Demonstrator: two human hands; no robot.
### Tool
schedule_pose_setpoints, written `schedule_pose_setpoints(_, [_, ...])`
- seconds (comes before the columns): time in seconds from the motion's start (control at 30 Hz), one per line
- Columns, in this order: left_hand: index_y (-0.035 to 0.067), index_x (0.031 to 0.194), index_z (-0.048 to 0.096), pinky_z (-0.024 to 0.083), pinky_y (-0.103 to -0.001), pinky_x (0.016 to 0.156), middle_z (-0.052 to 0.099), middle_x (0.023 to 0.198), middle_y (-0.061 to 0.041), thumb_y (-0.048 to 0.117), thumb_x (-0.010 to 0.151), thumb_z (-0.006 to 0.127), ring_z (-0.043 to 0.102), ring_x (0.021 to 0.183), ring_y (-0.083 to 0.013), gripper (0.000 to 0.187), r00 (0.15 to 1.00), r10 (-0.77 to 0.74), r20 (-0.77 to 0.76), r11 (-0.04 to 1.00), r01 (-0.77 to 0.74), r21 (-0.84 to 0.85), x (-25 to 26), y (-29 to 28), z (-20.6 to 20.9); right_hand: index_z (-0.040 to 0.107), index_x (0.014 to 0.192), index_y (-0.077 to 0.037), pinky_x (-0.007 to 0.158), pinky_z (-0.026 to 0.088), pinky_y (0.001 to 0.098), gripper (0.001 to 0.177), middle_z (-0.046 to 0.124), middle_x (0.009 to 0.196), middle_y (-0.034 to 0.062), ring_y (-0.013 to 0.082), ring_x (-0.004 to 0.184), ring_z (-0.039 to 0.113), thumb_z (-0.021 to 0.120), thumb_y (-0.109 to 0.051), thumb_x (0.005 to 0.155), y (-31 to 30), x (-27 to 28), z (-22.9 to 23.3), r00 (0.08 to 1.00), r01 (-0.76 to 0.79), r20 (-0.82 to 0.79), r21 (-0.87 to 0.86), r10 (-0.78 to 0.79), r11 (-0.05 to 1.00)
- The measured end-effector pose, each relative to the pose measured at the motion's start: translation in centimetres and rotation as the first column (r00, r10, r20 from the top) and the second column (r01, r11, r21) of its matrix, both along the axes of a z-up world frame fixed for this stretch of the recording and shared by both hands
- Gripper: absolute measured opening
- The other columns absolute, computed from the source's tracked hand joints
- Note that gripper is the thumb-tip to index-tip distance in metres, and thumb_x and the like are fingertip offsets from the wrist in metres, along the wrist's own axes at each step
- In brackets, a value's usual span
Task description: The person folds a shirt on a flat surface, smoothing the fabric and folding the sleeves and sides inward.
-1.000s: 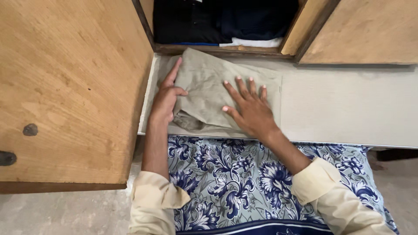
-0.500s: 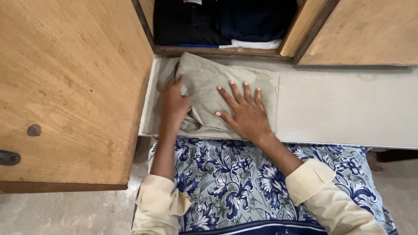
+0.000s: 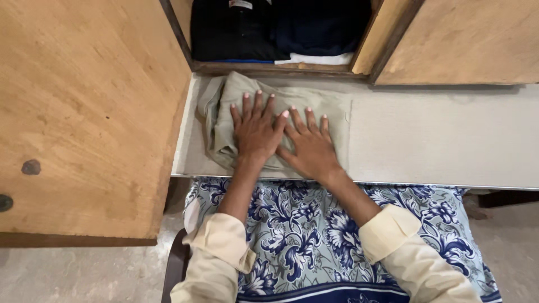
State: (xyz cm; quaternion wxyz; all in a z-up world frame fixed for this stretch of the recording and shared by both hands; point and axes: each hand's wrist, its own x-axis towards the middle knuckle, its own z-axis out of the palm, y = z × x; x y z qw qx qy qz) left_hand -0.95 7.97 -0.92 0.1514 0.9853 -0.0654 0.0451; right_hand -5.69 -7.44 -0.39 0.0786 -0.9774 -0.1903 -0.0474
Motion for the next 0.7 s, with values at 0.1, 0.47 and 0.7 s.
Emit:
schedule_pose_setpoints(0.1, [0.023,0.158,0.032,-0.005,-0.057,0.120,0.019,0.169,-0.009,0.063,0.102,0.022,0.008,0.155,-0.0324,0.069,0.999,-0.042,0.010,0.999,0.042,-0.025,1.1,0.9,-0.7,0.027,0.157,-0.013,0.116,0.007,0.0648,0.081,0.020,0.164,0.0186,0.0457,0.149,0.015,0.048,-0.061,0.096,-0.9,0.9,0.9,0.985,-0.027,-0.170,0.029,0.032,0.999])
schedule_pose_setpoints(0.47, [0.020,0.162,0.026,-0.007,-0.060,0.121,0.017,0.167,-0.022,0.066,0.098,0.037,0.011,0.155,-0.0406,0.079,0.976,0.219,-0.016,0.975,-0.219,-0.022,0.2,2.9,-0.3,0.028,0.158,0.001,0.123,0.016,0.0570,0.080,0.030,0.164,0.0220,0.0365,0.153,0.025,0.042,-0.055,0.103,-1.3,1.0,-0.8,0.999,0.033,-0.033,0.153,-0.028,0.988])
schedule_pose_setpoints(0.7, [0.009,0.161,0.020,-0.008,-0.057,0.123,0.017,0.166,-0.023,0.062,0.099,0.038,0.012,0.156,-0.0365,0.084,0.955,0.292,-0.043,0.954,-0.294,-0.061,1.3,2.8,-1.3,0.032,0.155,0.003,0.120,0.014,0.0573,0.078,0.030,0.162,0.0246,0.0381,0.153,0.022,0.056,-0.049,0.102,-1.5,1.2,0.9,0.995,-0.005,-0.096,0.217,0.027,0.976])
